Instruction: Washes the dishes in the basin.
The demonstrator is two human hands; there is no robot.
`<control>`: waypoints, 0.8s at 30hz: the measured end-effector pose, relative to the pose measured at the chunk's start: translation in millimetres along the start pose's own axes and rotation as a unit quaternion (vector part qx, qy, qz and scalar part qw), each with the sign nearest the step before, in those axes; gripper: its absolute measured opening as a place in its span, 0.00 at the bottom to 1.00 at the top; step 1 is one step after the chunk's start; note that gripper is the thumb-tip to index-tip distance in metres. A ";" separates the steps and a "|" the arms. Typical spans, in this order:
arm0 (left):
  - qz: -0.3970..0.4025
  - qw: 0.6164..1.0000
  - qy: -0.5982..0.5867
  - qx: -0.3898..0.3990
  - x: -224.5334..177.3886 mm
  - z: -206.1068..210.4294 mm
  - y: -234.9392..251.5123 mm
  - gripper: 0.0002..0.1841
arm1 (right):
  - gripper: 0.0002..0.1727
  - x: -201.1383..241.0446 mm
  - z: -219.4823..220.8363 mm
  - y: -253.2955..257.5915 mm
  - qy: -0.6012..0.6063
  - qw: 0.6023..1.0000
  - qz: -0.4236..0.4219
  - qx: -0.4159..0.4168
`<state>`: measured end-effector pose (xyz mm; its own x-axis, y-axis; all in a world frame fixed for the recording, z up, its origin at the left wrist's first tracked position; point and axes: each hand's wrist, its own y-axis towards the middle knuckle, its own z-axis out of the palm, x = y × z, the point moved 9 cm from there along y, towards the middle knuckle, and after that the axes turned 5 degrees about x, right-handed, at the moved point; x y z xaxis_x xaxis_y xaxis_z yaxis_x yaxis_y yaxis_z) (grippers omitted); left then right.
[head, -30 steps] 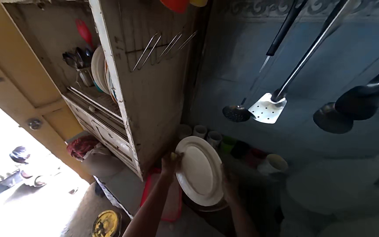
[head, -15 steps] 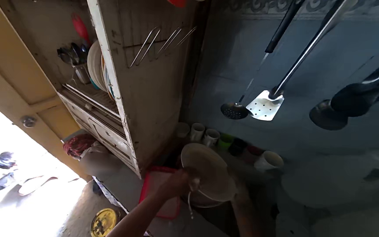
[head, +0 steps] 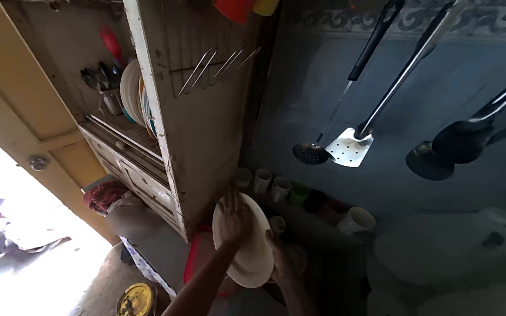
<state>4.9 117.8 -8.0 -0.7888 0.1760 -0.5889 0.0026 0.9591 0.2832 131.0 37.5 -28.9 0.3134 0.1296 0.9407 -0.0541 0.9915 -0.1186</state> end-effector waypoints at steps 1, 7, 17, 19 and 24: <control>0.049 0.998 -0.030 0.006 -15.8 10.1 -20.6 0.31 | 0.24 8.8 -3.6 3.0 -0.014 1.000 -0.017 -0.013; 0.286 0.950 -0.126 0.008 -78.4 23.9 -102.2 0.27 | 0.28 41.7 -17.8 8.1 -0.122 0.990 -0.025 -0.064; 0.084 0.990 -0.114 -0.025 -48.6 -25.9 12.9 0.21 | 0.29 25.1 -2.6 -0.1 -0.184 0.983 0.008 -0.004; 0.258 0.951 -0.134 -0.103 -82.0 -26.4 -15.5 0.16 | 0.25 40.9 0.0 0.9 -0.265 0.964 -0.015 0.001; -0.139 0.979 -0.139 0.046 -8.8 -36.6 26.7 0.23 | 0.26 56.9 -4.6 -11.5 -0.329 0.938 -0.108 0.005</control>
<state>-10.6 133.7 32.5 -0.5687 -0.0523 -0.8209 -0.1228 0.9922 0.0219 153.8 33.5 24.5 -0.3344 -0.1139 0.9355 -0.0655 0.9931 0.0975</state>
